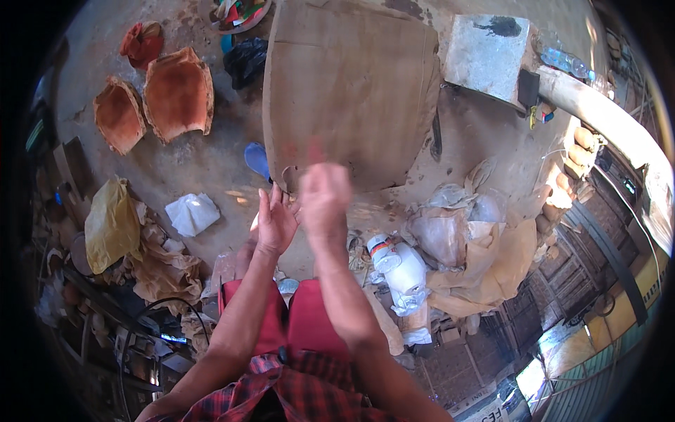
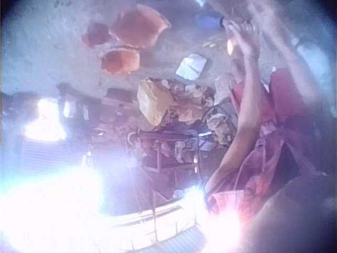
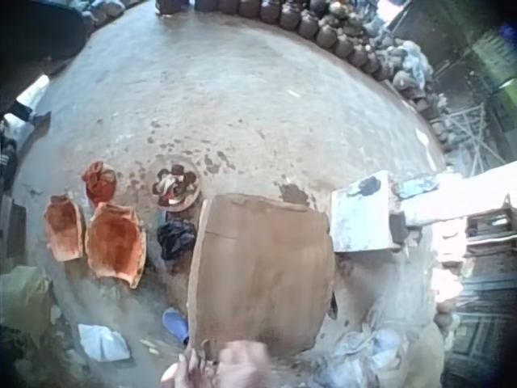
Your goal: The person removes a finished clay pot from a mold, places it among other finished pots, then returns to the workstation to clean the mold halves with a cloth and prepare a new slab of clay by scraping it with a small tool and flattening it with a wooden bar.
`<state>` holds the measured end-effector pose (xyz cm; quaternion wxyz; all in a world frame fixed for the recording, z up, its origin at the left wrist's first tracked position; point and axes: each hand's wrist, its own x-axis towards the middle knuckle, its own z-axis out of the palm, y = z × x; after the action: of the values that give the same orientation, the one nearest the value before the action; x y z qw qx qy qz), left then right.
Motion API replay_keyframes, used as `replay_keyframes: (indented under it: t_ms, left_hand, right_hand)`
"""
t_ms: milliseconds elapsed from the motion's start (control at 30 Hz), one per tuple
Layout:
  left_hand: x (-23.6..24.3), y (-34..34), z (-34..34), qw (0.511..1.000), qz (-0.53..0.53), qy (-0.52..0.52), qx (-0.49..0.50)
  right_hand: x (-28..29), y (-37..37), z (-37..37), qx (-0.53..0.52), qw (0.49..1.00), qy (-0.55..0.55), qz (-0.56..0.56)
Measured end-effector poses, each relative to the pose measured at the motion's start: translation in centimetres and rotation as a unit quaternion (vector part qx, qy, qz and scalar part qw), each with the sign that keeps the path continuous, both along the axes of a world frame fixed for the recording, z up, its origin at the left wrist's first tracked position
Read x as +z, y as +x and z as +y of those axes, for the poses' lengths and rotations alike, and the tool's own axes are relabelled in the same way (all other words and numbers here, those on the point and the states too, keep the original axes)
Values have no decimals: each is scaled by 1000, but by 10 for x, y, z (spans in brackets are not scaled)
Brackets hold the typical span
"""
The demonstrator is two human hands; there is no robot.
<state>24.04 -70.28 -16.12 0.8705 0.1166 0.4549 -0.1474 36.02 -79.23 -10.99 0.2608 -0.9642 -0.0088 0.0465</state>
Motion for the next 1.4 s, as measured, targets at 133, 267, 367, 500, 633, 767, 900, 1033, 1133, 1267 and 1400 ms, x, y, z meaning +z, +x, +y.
replay_keyframes:
  t_ms: [133, 267, 367, 500, 633, 767, 900, 1033, 1133, 1267, 1400]
  left_hand:
    - [8, 26, -12, 998, 28, 41, 25]
    - [7, 31, -11, 1000, 8, 19, 17]
    - [7, 26, -5, 999, 14, 27, 20]
    - [7, 34, -5, 999, -8, 21, 28]
    - [5, 21, -9, 1000, 6, -11, 25]
    - [5, 20, 0, 999, 21, 46, 9]
    - [4, 29, -2, 997, 53, 42, 38]
    - [-12, 28, -12, 999, -14, 16, 24]
    - [-11, 27, -11, 999, 11, 9, 40]
    - [-8, 26, -4, 998, 20, 21, 56]
    - [-3, 38, -12, 998, 22, 13, 58]
  right_hand:
    - [-20, 33, -96, -132, 981, -121, -79]
    - [-35, 21, -88, -93, 982, -156, -43]
    - [-30, -12, -44, -22, 993, -114, -16]
    - [-22, -27, 2, 24, 995, -94, -1]
    - [-18, -40, 26, 64, 995, -65, 47]
    - [2, 19, -1, 92, 996, 2, -2]
    - [-7, 185, -91, 97, 976, -86, -172]
    - [-15, 323, -160, 248, 935, -177, -183]
    - [-23, 313, -173, 298, 932, -162, -129]
    - [-21, 216, -202, 294, 940, -149, -93]
    - [-14, 115, -227, 254, 953, -147, -77]
